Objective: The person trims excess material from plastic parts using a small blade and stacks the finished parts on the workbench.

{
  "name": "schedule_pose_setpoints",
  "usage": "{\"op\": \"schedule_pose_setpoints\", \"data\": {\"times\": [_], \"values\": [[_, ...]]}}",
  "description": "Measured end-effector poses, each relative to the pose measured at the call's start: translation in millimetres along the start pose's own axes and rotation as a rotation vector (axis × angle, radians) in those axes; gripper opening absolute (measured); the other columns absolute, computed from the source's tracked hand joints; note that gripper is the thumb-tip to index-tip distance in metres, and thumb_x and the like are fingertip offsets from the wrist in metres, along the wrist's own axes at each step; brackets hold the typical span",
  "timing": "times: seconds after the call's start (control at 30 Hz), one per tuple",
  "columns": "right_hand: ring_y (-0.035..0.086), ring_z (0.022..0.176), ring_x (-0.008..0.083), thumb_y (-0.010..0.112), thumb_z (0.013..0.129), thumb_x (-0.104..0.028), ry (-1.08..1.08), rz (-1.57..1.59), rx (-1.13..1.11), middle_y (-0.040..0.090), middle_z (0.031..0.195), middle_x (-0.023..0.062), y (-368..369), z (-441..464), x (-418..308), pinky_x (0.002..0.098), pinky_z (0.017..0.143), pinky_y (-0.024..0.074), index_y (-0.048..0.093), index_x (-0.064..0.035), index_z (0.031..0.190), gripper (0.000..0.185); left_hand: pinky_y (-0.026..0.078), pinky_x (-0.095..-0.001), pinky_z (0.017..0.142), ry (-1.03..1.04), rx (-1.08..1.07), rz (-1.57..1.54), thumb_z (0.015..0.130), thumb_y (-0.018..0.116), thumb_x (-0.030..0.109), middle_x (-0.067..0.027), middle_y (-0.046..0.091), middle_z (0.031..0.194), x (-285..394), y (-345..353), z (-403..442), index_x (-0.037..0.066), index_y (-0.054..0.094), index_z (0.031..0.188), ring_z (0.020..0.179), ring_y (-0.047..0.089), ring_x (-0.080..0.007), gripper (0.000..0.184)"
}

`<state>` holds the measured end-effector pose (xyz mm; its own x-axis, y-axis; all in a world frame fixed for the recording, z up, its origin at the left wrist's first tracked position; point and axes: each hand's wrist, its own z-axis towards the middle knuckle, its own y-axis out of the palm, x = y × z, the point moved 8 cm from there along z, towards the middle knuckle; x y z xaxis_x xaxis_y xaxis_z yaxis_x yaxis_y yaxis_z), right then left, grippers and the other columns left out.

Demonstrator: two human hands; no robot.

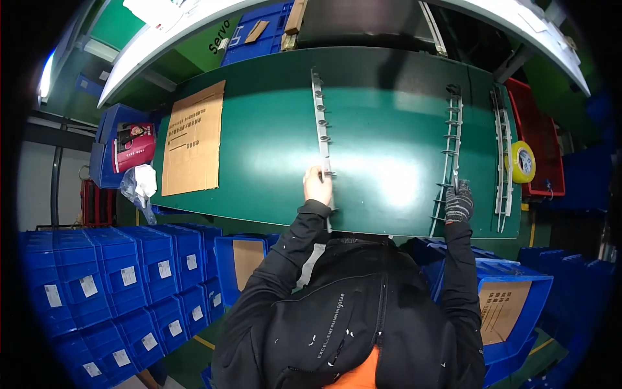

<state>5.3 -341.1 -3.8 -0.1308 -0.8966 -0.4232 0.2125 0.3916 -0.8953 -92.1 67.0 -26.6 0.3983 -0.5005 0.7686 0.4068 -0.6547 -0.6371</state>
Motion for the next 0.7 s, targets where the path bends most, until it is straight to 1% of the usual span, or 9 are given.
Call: {"op": "schedule_pose_setpoints", "data": {"times": [0.13, 0.2, 0.23, 0.27, 0.3, 0.33, 0.47, 0.57, 0.7], "values": [[0.057, 0.08, 0.0343, 0.057, 0.074, -0.02, -0.213, 0.0, -0.2, 0.059, 0.088, 0.019, 27, -27, -65, 0.0403, 0.072, 0.0466, 0.059, -0.0011, 0.094, 0.028, 0.046, -0.032, 0.068, 0.244, 0.298, -0.073, 0.078, 0.052, 0.005, -0.0126, 0.051, 0.094, 11, -63, -16, 0.002, 0.054, 0.093, 0.085, 0.053, -0.0233, 0.015], [0.056, 0.076, 0.0313, 0.056, 0.073, -0.014, -0.301, 0.234, -0.416, 0.057, 0.086, 0.0168, 34, -59, -131, 0.0381, 0.068, 0.0466, 0.058, -0.002, 0.096, 0.026, 0.048, -0.0262, 0.059, 0.144, 0.376, -0.213, 0.082, 0.05, 0.005, -0.0088, 0.047, 0.098, 21, -101, -31, 0.002, 0.052, 0.097, 0.084, 0.052, -0.015, 0.016], [0.056, 0.079, 0.0304, 0.055, 0.075, -0.018, -0.454, 0.256, -0.552, 0.057, 0.089, 0.0173, 50, -80, -161, 0.038, 0.07, 0.046, 0.057, -0.003, 0.097, 0.027, 0.046, -0.0269, 0.066, 0.077, 0.397, -0.261, 0.083, 0.052, 0.008, -0.0092, 0.047, 0.1, 19, -117, -37, 0.002, 0.053, 0.098, 0.087, 0.051, -0.0163, 0.017], [0.055, 0.081, 0.0303, 0.053, 0.078, -0.023, -0.661, 0.241, -0.442, 0.057, 0.092, 0.0166, 72, -109, -182, 0.0382, 0.071, 0.0453, 0.058, -0.0048, 0.096, 0.026, 0.044, -0.0276, 0.074, 0.012, 0.418, -0.31, 0.083, 0.054, 0.01, -0.0096, 0.047, 0.102, 13, -131, -43, 0.001, 0.053, 0.099, 0.09, 0.051, -0.0175, 0.019], [0.055, 0.08, 0.0314, 0.049, 0.081, -0.025, -0.759, 0.159, -0.818, 0.058, 0.093, 0.0149, 66, -134, -229, 0.0388, 0.073, 0.045, 0.059, -0.0073, 0.097, 0.026, 0.048, -0.0222, 0.058, 0.212, 0.511, -0.131, 0.083, 0.048, 0.003, -0.0106, 0.04, 0.109, 17, -146, -51, -0.001, 0.051, 0.106, 0.082, 0.052, -0.0128, 0.024], [0.056, 0.083, 0.0309, 0.046, 0.082, -0.021, -0.815, 0.131, -0.854, 0.059, 0.094, 0.0132, 64, -158, -251, 0.0384, 0.076, 0.0452, 0.059, -0.0092, 0.098, 0.024, 0.045, -0.0251, 0.072, 0.161, 0.515, -0.125, 0.085, 0.05, 0.008, -0.0092, 0.042, 0.109, 19, -158, -60, 0.0, 0.052, 0.108, 0.091, 0.05, -0.015, 0.025], [0.055, 0.093, 0.0298, 0.054, 0.075, -0.022, -1.053, 0.14, -1.011, 0.057, 0.098, 0.0142, 82, -206, -266, 0.0381, 0.081, 0.0447, 0.058, -0.0061, 0.102, 0.032, 0.044, -0.027, 0.07, 0.306, 0.599, -0.1, 0.08, 0.046, -0.003, -0.0128, 0.044, 0.108, 13, -178, -78, -0.003, 0.049, 0.115, 0.093, 0.049, -0.0202, 0.035], [0.053, 0.095, 0.0295, 0.055, 0.074, -0.02, -0.937, 0.256, -0.871, 0.055, 0.099, 0.0142, 60, -165, -254, 0.0373, 0.082, 0.0437, 0.057, -0.0058, 0.103, 0.033, 0.043, -0.0247, 0.076, 0.36, 0.599, -0.03, 0.084, 0.045, -0.002, -0.0098, 0.039, 0.111, 25, -175, -83, -0.003, 0.048, 0.116, 0.093, 0.05, -0.0159, 0.033], [0.055, 0.082, 0.0295, 0.054, 0.075, -0.013, -0.429, 0.6, -0.465, 0.055, 0.087, 0.0135, 20, -84, -202, 0.0379, 0.07, 0.0451, 0.057, -0.0065, 0.097, 0.023, 0.041, -0.0303, 0.079, 0.409, 0.512, 0.021, 0.078, 0.045, -0.004, -0.0148, 0.042, 0.108, 56, -137, -70, -0.003, 0.047, 0.116, 0.093, 0.049, -0.0249, 0.038]]}}
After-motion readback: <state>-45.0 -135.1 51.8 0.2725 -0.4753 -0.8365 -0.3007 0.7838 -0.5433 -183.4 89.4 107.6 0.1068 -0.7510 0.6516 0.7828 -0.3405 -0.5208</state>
